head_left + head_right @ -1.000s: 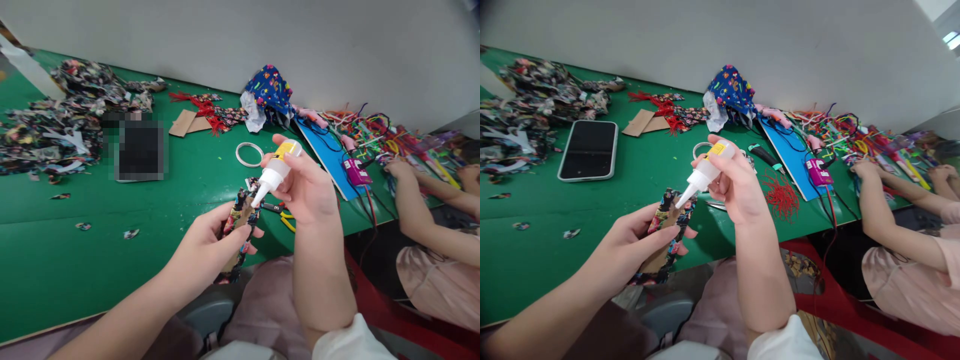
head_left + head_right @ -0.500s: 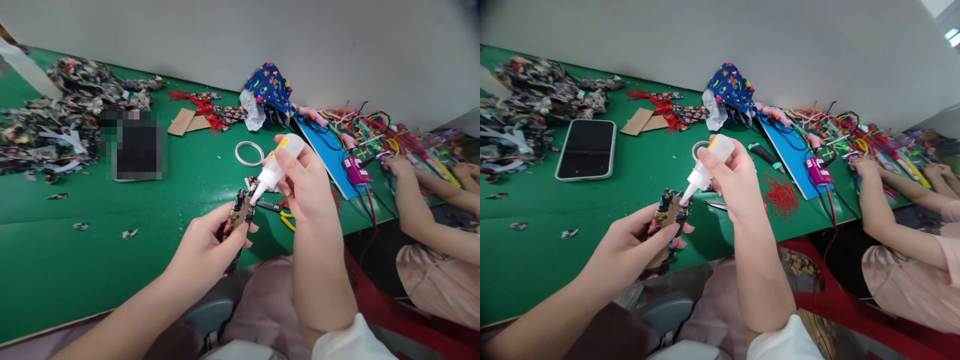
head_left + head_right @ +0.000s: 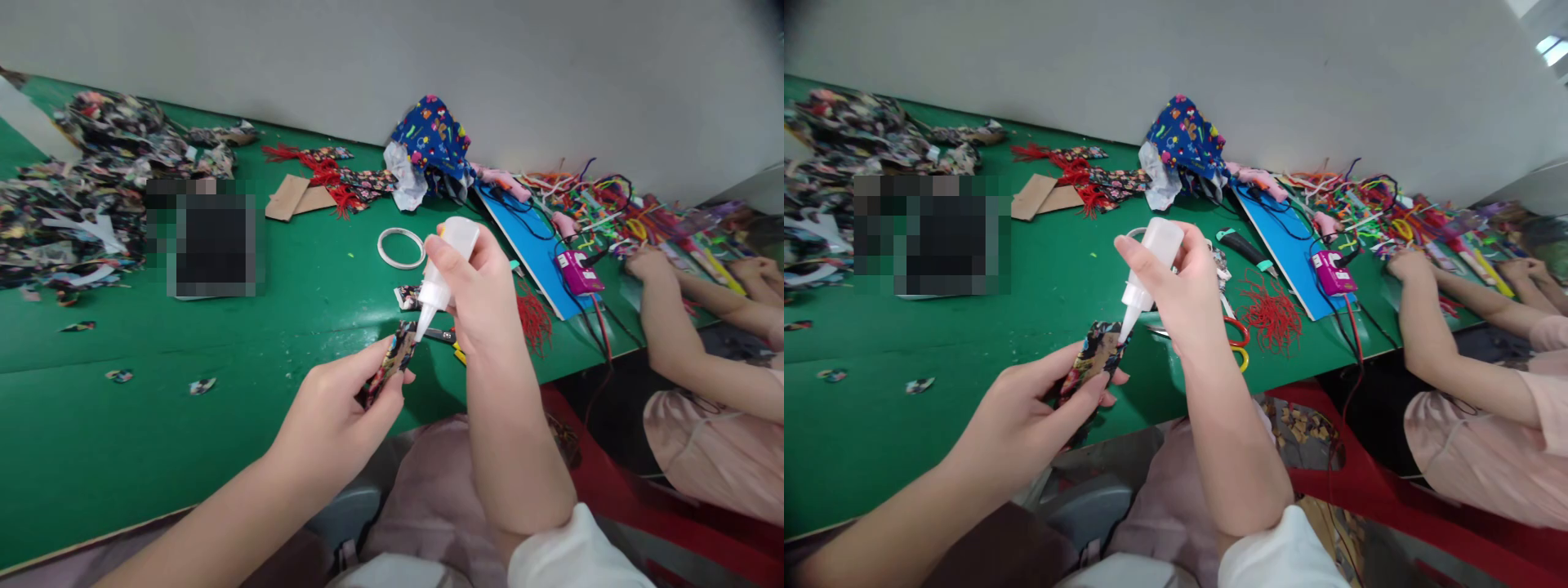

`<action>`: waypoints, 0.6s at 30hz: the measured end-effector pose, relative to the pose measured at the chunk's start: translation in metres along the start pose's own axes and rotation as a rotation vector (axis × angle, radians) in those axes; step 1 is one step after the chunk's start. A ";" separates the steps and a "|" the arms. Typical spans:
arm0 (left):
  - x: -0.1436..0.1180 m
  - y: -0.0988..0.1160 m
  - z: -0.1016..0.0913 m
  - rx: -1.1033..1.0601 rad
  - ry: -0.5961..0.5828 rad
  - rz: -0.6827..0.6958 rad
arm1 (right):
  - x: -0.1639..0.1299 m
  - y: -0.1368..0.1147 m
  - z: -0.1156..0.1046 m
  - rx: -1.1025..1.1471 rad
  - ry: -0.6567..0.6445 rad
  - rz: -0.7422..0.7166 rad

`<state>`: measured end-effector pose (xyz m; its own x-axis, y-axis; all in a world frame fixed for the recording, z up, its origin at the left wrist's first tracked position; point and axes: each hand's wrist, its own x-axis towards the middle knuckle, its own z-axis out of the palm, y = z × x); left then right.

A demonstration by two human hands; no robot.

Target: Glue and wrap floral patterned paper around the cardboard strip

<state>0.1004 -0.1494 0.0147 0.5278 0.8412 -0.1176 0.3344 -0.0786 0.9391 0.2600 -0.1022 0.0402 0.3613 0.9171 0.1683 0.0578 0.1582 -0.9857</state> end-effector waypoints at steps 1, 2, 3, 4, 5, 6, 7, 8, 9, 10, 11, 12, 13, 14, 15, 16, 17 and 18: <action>0.000 0.000 0.001 0.025 0.004 0.017 | -0.001 0.000 0.001 -0.002 0.002 0.000; 0.000 0.000 0.001 0.054 0.009 0.032 | -0.001 0.001 0.002 0.001 0.007 0.006; 0.000 0.000 0.001 0.087 0.019 0.049 | -0.002 0.001 0.003 0.007 0.017 0.012; -0.001 0.000 0.002 0.125 0.028 0.066 | -0.003 0.001 0.004 0.015 0.026 0.017; -0.001 0.000 0.002 0.165 0.038 0.086 | -0.004 0.001 0.005 0.025 0.033 0.022; -0.001 0.001 0.002 0.203 0.048 0.110 | -0.004 0.001 0.006 0.035 0.036 0.028; -0.001 0.001 0.002 0.239 0.060 0.133 | -0.005 0.001 0.007 0.044 0.034 0.036; -0.001 0.001 0.003 0.273 0.075 0.156 | -0.005 0.001 0.008 0.053 0.032 0.045; -0.001 0.001 0.003 0.305 0.093 0.179 | -0.006 0.002 0.009 0.059 0.032 0.054; -0.002 0.001 0.004 0.335 0.110 0.200 | -0.006 0.002 0.010 0.063 0.037 0.060; -0.002 0.001 0.005 0.365 0.132 0.225 | -0.006 0.003 0.010 0.063 0.048 0.061; -0.002 0.000 0.006 0.396 0.157 0.256 | -0.007 0.004 0.011 0.059 0.061 0.056; -0.002 -0.002 0.007 0.432 0.184 0.291 | -0.007 0.005 0.012 0.051 0.072 0.047; -0.002 -0.004 0.008 0.473 0.215 0.327 | -0.007 0.006 0.012 0.040 0.079 0.036; -0.002 -0.006 0.010 0.519 0.246 0.358 | -0.007 0.007 0.012 0.028 0.083 0.026; -0.002 -0.007 0.010 0.567 0.276 0.380 | -0.008 0.007 0.013 0.017 0.086 0.017; -0.002 -0.009 0.011 0.606 0.297 0.387 | -0.008 0.008 0.013 0.010 0.088 0.010; -0.001 -0.010 0.011 0.625 0.306 0.382 | -0.008 0.008 0.013 0.007 0.090 0.005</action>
<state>0.1049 -0.1554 0.0019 0.4866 0.7981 0.3553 0.5975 -0.6007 0.5311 0.2454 -0.1033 0.0309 0.4436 0.8815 0.1619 0.0492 0.1564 -0.9865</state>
